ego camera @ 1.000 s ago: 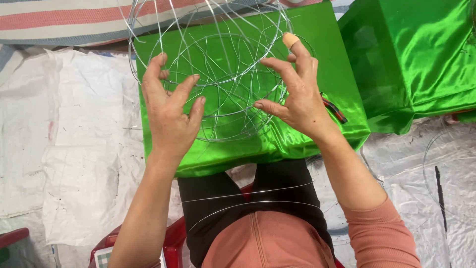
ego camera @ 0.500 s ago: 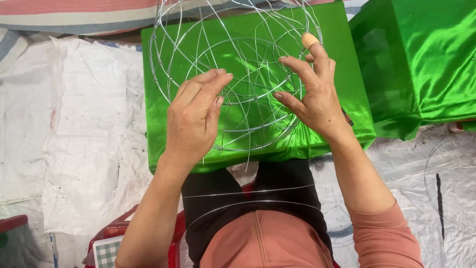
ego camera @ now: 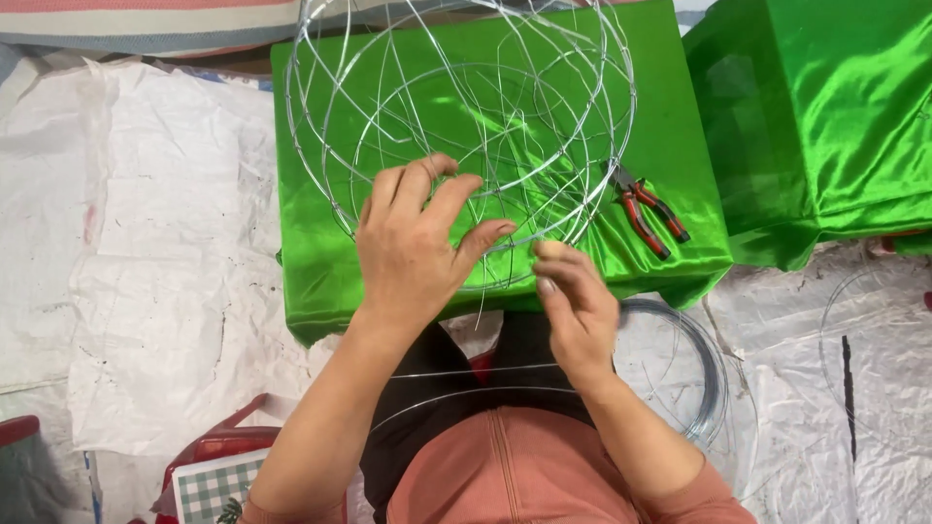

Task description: Refining a spherical wire frame by twisting wires together and cutting excess with pliers.

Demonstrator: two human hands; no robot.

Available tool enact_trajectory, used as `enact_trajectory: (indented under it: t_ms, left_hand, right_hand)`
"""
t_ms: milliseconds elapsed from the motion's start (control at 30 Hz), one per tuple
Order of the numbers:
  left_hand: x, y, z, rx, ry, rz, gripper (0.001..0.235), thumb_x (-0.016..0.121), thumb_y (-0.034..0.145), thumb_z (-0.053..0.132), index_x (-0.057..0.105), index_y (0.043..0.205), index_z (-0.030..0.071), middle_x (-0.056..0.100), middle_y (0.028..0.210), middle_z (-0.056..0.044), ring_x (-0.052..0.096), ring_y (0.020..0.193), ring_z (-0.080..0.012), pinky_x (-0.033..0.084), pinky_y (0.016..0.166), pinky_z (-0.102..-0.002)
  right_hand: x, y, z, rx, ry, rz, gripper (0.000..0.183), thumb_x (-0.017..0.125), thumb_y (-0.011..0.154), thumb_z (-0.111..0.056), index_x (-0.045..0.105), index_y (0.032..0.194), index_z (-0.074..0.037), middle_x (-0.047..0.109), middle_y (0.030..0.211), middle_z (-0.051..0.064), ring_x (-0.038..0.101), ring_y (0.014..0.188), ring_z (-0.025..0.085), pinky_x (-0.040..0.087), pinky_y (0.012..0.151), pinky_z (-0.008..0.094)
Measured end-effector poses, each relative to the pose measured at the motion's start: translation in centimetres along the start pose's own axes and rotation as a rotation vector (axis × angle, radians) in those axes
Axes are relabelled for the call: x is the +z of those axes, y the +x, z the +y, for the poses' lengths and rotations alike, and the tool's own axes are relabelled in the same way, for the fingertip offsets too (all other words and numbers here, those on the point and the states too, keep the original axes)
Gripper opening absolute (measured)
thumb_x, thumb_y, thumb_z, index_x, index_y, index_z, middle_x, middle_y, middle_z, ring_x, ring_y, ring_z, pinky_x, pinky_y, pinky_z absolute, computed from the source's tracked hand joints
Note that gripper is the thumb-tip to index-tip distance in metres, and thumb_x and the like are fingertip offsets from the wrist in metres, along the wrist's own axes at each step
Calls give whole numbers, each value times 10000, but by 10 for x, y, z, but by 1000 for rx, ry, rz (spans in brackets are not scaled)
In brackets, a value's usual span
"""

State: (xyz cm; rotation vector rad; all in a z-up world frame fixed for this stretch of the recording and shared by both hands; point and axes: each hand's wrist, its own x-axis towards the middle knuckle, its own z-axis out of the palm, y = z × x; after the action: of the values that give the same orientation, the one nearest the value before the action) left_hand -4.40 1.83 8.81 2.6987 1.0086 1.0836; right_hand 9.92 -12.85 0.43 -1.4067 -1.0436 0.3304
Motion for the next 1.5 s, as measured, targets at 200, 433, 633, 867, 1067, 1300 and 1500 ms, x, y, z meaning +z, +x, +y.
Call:
enact_trajectory:
  t_ms: [200, 433, 633, 867, 1067, 1300, 1500]
  left_hand:
    - [8, -2, 9, -18, 40, 59, 585, 415, 1011, 627, 707, 1139, 137, 598, 1206, -131, 546, 1086, -306, 477, 860, -438]
    - [40, -69, 7, 143, 120, 307, 199, 661, 990, 397, 784, 1063, 259, 691, 1168, -10, 535, 1079, -248, 368, 941, -426]
    - [39, -57, -7, 204, 124, 176, 170, 582, 1045, 262, 740, 1001, 215, 596, 776, 54, 599, 749, -176, 455, 827, -359]
    - [42, -56, -12, 229, 95, 137, 192, 580, 1056, 273, 731, 945, 231, 473, 659, 56, 537, 633, -169, 475, 736, -344]
    - [21, -54, -10, 180, -7, 104, 120, 642, 1025, 193, 748, 1066, 153, 685, 919, -8, 648, 875, -220, 461, 977, -452]
    - [-27, -101, -42, -81, -193, 285, 152, 633, 1048, 132, 743, 1107, 46, 717, 1154, -138, 656, 1059, -345, 470, 988, -482]
    - [-8, -167, -56, -351, -253, 210, 260, 600, 1064, 240, 731, 1155, 34, 703, 1058, -134, 648, 1021, -305, 469, 973, -443]
  right_hand:
    - [26, 13, 6, 442, 627, -14, 208, 670, 989, -170, 729, 1041, 22, 692, 989, 118, 646, 909, 225, 527, 903, 373]
    - [39, 24, 23, 488, 775, -58, 206, 679, 977, -100, 703, 1127, 39, 741, 1077, 210, 735, 856, 233, 628, 797, 380]
    - [44, 23, 28, 454, 803, -25, 114, 719, 943, -52, 732, 1011, 39, 708, 1133, 236, 665, 748, 208, 605, 721, 356]
    - [61, 16, 24, 433, 843, 14, 110, 717, 950, -45, 738, 1015, 40, 702, 1170, 194, 670, 753, 180, 598, 683, 322]
    - [45, 30, 14, 411, 700, -83, 145, 714, 963, -93, 737, 1069, 4, 685, 1236, 178, 692, 896, 185, 612, 815, 343]
    - [-25, 28, 17, 357, 409, -72, 224, 643, 990, -60, 714, 1175, 44, 715, 1171, 218, 717, 904, 221, 628, 845, 376]
    - [-37, -7, 49, 263, 176, 31, 177, 655, 981, 7, 721, 1144, 29, 735, 1045, 187, 695, 915, 205, 605, 823, 350]
